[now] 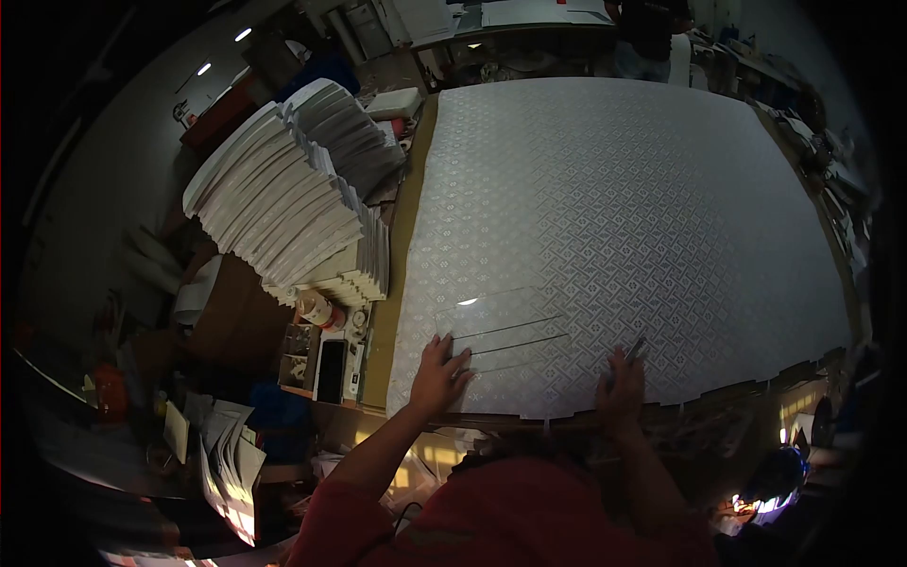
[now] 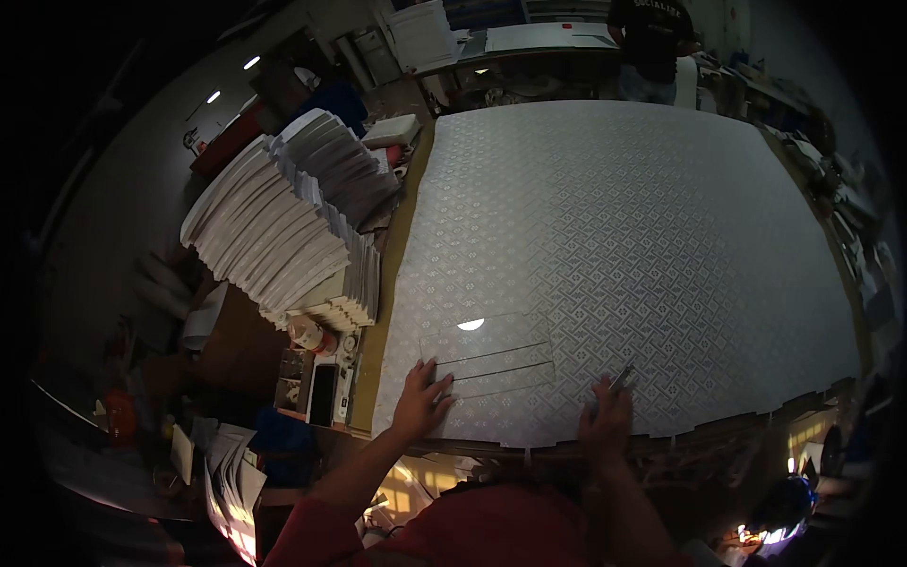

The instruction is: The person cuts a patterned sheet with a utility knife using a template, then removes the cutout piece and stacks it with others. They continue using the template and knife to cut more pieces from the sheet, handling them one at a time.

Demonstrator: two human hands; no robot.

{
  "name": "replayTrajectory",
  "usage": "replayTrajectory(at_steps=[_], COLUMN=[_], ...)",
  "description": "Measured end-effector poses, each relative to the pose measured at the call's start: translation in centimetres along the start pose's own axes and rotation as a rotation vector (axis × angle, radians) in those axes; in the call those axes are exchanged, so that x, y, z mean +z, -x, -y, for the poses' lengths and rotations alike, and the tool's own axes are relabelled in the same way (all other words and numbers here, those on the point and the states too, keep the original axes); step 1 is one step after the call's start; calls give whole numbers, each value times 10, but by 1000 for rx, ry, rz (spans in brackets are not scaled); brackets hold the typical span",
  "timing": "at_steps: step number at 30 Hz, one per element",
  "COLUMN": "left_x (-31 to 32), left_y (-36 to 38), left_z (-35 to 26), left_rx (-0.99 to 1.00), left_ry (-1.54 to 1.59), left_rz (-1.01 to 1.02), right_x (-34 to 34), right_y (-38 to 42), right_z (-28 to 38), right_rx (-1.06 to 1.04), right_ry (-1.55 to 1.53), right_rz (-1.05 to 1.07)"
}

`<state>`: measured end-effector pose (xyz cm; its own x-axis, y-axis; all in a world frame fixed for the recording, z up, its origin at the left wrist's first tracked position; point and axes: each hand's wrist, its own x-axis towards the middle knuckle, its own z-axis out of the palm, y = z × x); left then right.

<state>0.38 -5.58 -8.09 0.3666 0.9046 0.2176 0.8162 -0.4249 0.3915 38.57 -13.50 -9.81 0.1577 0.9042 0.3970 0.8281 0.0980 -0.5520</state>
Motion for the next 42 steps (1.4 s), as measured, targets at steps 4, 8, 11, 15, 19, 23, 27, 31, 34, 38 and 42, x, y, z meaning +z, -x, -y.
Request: replayTrajectory(at_steps=[4,8,11,15,19,23,27,31,34,38,42], left_x=[-24,-43,-50,-53,-41,-34,-30,-28,-24,-15,-41], left_y=[32,54,58,53,47,42,48,44,50,55,42], left_z=[14,33,39,47,53,54,47,46,52,68,24], left_rx=[42,73,27,48,4,-20,-48,-62,-62,-34,-225], left_ry=[-17,-72,17,14,-5,-1,-26,-77,-89,-192,-192], left_rz=[42,31,-23,-47,-74,-114,-117,-127,-84,-56,126], right_x=[2,4,7,5,4,7,0,3,-5,-26,-16], right_y=[0,1,3,3,2,2,9,8,7,8,13], right_z=[1,4,3,1,10,3,4,-3,1,17,13], right_rx=[-1,9,-23,-103,-57,-53,-9,68,-33,6,24], right_ry=[-30,24,13,66,44,79,10,-49,-95,-143,-156], right_rz=[-13,-22,-69,-99,-110,-101,-68,-7,-29,-88,-63])
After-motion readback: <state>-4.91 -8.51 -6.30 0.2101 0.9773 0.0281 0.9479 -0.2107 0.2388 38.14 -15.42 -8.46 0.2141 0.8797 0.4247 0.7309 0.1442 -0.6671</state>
